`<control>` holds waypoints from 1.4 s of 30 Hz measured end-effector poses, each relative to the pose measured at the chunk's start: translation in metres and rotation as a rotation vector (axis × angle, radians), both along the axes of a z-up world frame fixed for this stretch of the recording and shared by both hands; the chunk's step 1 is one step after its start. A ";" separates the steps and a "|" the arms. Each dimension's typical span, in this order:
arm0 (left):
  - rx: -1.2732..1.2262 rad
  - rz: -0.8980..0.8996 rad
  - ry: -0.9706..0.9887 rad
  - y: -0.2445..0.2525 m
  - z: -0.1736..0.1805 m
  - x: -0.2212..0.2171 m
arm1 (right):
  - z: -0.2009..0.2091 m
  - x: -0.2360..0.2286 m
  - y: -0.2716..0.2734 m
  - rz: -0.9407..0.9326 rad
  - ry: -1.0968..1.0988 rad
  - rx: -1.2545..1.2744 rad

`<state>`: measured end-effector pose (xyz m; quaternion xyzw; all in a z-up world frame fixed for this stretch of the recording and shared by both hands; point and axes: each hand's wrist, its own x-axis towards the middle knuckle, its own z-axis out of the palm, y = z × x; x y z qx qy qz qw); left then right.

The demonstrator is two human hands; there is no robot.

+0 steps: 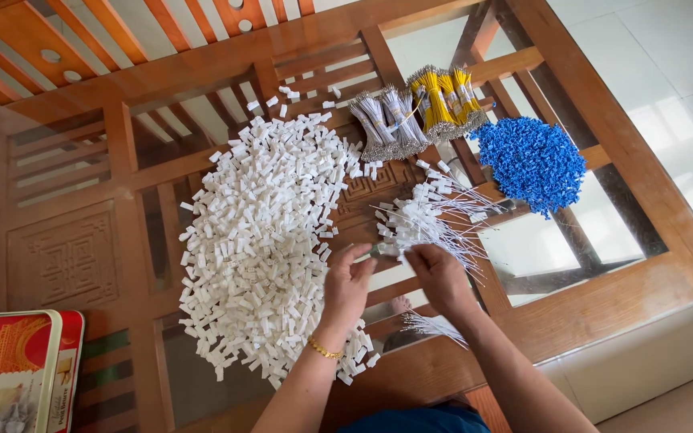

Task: Assembling wires into plastic connector housings at a table.

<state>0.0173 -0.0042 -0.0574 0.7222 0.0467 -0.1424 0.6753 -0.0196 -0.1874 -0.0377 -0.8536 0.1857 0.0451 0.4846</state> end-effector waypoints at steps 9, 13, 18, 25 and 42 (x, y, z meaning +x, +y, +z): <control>1.335 -0.382 -0.704 0.022 -0.079 0.074 | 0.010 0.038 -0.046 -0.065 -0.376 -0.200; 1.348 -0.510 -0.764 0.017 -0.098 0.079 | 0.028 0.027 -0.053 -0.114 -0.434 -0.172; 1.228 -0.315 -0.881 0.026 -0.115 0.071 | 0.021 0.013 -0.069 -0.169 -0.510 0.046; 0.654 -0.183 -0.516 0.001 -0.071 0.031 | -0.027 0.016 -0.065 -0.219 -0.508 0.402; -0.418 -0.086 0.058 -0.029 0.028 -0.008 | 0.043 -0.008 -0.013 -0.048 -0.159 0.383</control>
